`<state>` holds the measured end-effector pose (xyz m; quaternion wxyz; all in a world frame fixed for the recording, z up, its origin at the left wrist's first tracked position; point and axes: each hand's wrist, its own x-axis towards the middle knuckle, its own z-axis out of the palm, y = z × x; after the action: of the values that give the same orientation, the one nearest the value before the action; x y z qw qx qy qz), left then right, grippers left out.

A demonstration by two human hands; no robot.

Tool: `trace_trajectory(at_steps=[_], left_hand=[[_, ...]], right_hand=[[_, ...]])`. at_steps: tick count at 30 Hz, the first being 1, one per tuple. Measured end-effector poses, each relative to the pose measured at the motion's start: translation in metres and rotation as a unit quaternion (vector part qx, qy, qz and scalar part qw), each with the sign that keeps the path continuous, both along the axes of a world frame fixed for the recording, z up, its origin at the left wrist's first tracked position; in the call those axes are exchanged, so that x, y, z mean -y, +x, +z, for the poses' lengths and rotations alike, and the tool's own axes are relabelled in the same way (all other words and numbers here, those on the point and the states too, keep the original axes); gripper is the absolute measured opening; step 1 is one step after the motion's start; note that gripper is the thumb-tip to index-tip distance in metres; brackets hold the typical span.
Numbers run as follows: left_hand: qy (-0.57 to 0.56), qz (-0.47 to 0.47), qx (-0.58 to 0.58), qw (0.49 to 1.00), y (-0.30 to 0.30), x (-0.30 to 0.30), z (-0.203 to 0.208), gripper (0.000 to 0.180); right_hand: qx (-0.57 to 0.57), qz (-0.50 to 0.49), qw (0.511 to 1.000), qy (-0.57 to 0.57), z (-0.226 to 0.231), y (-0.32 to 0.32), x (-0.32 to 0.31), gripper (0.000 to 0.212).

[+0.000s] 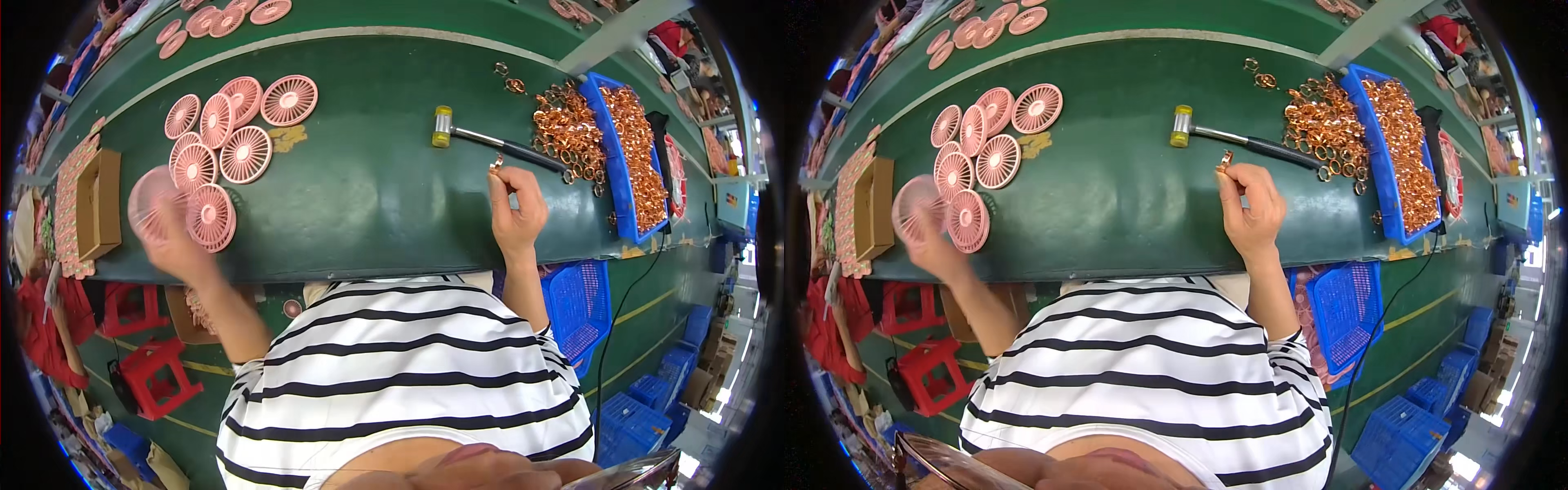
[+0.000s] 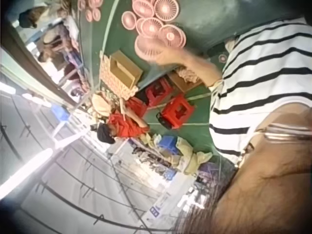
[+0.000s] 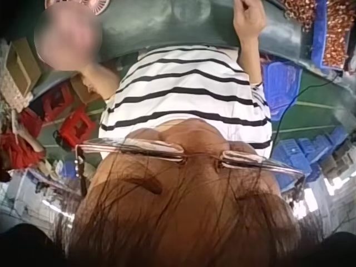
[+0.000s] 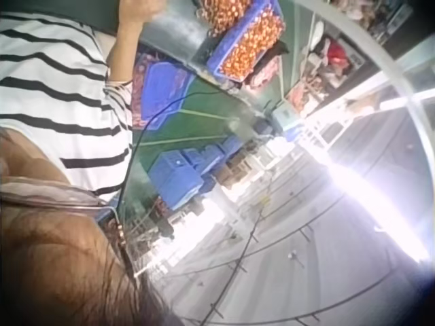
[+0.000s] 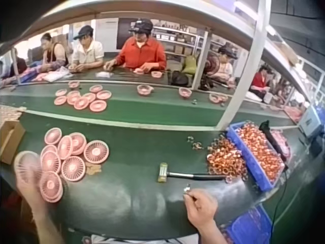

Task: Assembling plastic fan components and using a mallet to secure parts on a factory assembly line.

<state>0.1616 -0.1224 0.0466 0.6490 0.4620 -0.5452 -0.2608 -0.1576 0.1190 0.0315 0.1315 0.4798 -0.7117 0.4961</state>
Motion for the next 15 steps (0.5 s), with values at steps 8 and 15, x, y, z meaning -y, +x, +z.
trace_trajectory(at_steps=[8,15], left_hand=[[0.176,-0.406,-0.043,0.896,-0.127,-0.103,-0.005,0.031],[0.177,-0.518,-0.01,0.837,-0.149,-0.131,0.008,0.038]], right_hand=[[-0.132,0.11,0.983,-0.068,0.023,0.025,0.005,0.025],[-0.151,0.161,0.972,-0.076,0.035,0.038,0.013,0.024]])
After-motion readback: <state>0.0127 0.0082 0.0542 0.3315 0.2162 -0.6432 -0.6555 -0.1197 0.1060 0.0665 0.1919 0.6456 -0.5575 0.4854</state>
